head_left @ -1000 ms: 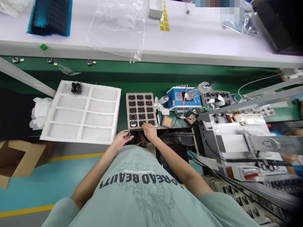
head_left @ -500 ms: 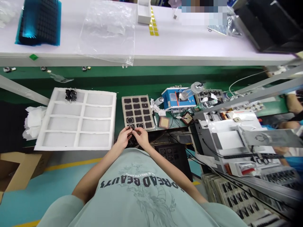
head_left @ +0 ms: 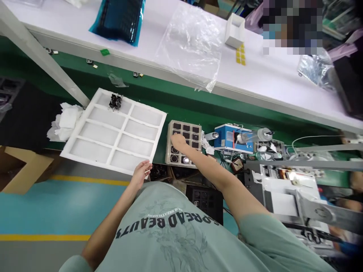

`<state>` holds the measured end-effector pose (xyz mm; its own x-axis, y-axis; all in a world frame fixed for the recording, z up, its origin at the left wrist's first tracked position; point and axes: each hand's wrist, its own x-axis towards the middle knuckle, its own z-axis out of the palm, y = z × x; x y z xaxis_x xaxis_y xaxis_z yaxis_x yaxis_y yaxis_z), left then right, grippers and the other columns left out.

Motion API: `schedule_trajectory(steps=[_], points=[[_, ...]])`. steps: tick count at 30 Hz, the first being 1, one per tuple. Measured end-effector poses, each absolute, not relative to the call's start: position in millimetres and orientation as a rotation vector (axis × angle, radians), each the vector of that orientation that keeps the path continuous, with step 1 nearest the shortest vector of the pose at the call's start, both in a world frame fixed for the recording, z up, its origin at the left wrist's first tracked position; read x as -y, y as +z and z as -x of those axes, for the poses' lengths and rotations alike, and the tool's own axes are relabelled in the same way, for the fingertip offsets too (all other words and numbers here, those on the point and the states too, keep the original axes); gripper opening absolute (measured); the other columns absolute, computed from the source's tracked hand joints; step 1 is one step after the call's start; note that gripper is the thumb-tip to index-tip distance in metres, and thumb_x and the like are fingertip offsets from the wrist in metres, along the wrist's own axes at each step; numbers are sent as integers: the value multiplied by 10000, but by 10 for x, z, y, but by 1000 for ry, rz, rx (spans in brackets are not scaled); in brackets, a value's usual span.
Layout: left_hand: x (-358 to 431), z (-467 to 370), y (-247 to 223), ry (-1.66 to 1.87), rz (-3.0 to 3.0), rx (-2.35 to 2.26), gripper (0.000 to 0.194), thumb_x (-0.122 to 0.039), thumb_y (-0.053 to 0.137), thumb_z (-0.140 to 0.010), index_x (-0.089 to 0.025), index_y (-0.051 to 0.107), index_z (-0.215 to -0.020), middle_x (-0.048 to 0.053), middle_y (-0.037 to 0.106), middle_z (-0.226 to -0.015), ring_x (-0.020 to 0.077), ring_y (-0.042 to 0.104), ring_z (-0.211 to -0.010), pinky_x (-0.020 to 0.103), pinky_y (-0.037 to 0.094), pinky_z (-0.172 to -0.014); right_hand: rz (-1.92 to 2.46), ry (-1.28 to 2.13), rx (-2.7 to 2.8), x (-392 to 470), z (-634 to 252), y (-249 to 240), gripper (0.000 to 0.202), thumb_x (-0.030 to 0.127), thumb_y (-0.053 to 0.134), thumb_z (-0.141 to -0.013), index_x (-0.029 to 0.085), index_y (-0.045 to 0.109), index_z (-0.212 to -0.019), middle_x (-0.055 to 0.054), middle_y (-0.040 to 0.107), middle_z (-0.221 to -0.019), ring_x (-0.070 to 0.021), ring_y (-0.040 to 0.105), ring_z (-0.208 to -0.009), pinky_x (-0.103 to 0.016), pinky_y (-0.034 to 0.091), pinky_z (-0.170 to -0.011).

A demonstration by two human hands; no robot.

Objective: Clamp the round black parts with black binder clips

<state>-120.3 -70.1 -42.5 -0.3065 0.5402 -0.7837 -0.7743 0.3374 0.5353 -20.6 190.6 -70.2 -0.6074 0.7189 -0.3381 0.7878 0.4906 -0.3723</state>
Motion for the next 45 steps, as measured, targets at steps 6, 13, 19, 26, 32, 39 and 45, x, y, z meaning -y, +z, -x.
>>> schedule_trajectory(steps=[6,13,19,26,32,39,45], points=[[921,1456,-519,1337,242,-1382,263,-316,819,-716,-185,697,-908,78,724,-904,179,674,-853,263,450,-759,-1314,-567,-2583,-1725,-50,-721,340,153,619,-859,107,689,-1189,-215,657,-1197,-300,655,-1076,-374,506,-922],[823,1637,-482,1158,-48,-1422,220,-348,784,-729,-183,693,-842,-50,472,-526,96,438,-487,207,321,-477,-1772,-764,-2461,-1648,-367,-890,312,331,595,-903,148,695,-1135,-89,727,-996,-231,670,-952,-330,507,-858],[652,1890,-400,1074,-229,-1535,238,-392,778,-731,-196,693,-836,-72,395,-466,88,348,-414,217,237,-412,-1915,-834,-2404,-1574,-279,-978,445,385,652,-865,150,650,-1242,-121,697,-1172,-229,672,-982,-320,511,-854],[633,1990,-526,960,-467,-1561,606,-410,785,-700,-205,623,-1247,104,708,-1042,201,673,-758,247,460,-524,-1926,-861,-2381,-1605,-255,-994,473,342,677,-827,178,639,-1269,-100,705,-1174,-220,673,-941,-328,521,-830],[633,2051,-660,849,-821,-1600,422,-419,649,-813,-163,661,-1147,118,726,-1022,248,690,-875,354,537,-762,-1827,-834,-2392,-1692,-299,-1080,410,303,743,-769,173,699,-1156,-105,730,-1121,-254,674,-977,-349,504,-858],[-636,3551,-442,824,-1153,-2453,298,-286,560,-867,-137,638,-1113,200,645,-1224,356,529,-1218,488,382,-1047,-1859,-859,-2542,-1645,-289,-1090,355,229,675,-780,134,702,-1121,-137,681,-1134,-220,660,-823,-347,513,-804],[-1408,4260,-440,496,-1114,-2769,432,-352,604,-846,-38,569,-1141,321,544,-1272,445,429,-1250,577,348,-1003,-2085,-869,-2541,-1272,-427,-1060,299,208,556,-842,133,708,-1089,-142,685,-1112,-206,654,-786,-358,518,-856]])
